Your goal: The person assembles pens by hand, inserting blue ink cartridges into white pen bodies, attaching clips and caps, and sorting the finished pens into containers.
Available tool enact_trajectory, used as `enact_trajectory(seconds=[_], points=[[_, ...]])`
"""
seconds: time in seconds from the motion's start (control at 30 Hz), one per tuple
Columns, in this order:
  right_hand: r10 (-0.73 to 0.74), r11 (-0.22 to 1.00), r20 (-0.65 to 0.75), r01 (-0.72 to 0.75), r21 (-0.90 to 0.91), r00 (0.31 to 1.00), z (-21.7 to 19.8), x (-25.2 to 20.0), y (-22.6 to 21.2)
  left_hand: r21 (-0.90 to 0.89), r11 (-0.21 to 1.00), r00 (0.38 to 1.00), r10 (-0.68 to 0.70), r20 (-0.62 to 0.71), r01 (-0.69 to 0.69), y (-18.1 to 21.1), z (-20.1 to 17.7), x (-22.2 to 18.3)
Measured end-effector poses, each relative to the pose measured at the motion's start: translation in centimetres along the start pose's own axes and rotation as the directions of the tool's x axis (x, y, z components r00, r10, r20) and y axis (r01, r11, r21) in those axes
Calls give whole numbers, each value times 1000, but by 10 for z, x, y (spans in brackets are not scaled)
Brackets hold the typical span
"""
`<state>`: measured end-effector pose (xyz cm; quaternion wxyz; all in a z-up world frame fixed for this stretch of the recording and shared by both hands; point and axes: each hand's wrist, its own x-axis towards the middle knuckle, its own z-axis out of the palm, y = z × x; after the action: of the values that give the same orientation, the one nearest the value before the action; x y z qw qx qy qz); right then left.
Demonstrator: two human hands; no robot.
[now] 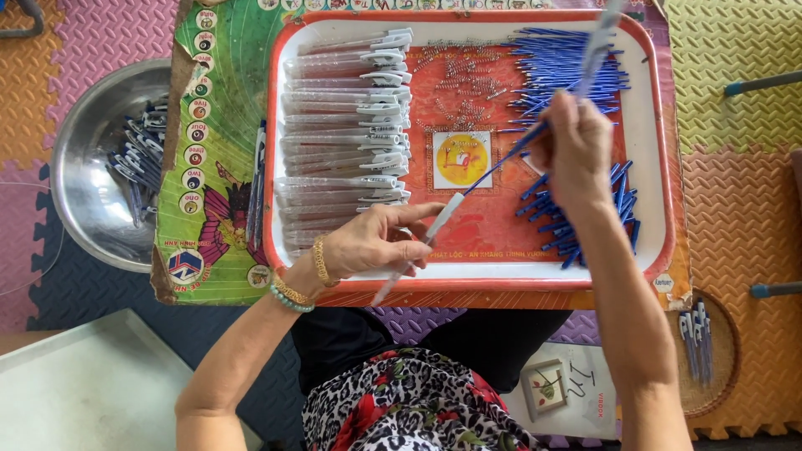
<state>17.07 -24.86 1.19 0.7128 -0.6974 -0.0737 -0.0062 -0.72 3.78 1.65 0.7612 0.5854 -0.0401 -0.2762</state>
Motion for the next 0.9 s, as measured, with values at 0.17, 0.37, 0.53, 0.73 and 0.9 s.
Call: enact_trajectory(seconds=[0.17, 0.37, 0.53, 0.73, 0.9], points=[[24, 993, -74, -33, -115, 997, -71, -5, -19, 265, 960, 991, -62, -121, 92, 44, 3, 0], [109, 976, -145, -133, -169, 983, -115, -25, -1, 623, 781, 975, 101, -197, 45, 45, -11, 14], [142, 985, -83, -149, -92, 986, -86, -34, -10, 718, 684, 945, 304, -123, -126, 33, 8, 50], [121, 991, -106, -126, -37, 987, -66, -32, -14, 838, 533, 935, 343, -91, -114, 12, 29, 110], [61, 977, -241, -108, -185, 968, -123, -31, -4, 913, 405, 919, 378, -112, -55, 36, 17, 146]])
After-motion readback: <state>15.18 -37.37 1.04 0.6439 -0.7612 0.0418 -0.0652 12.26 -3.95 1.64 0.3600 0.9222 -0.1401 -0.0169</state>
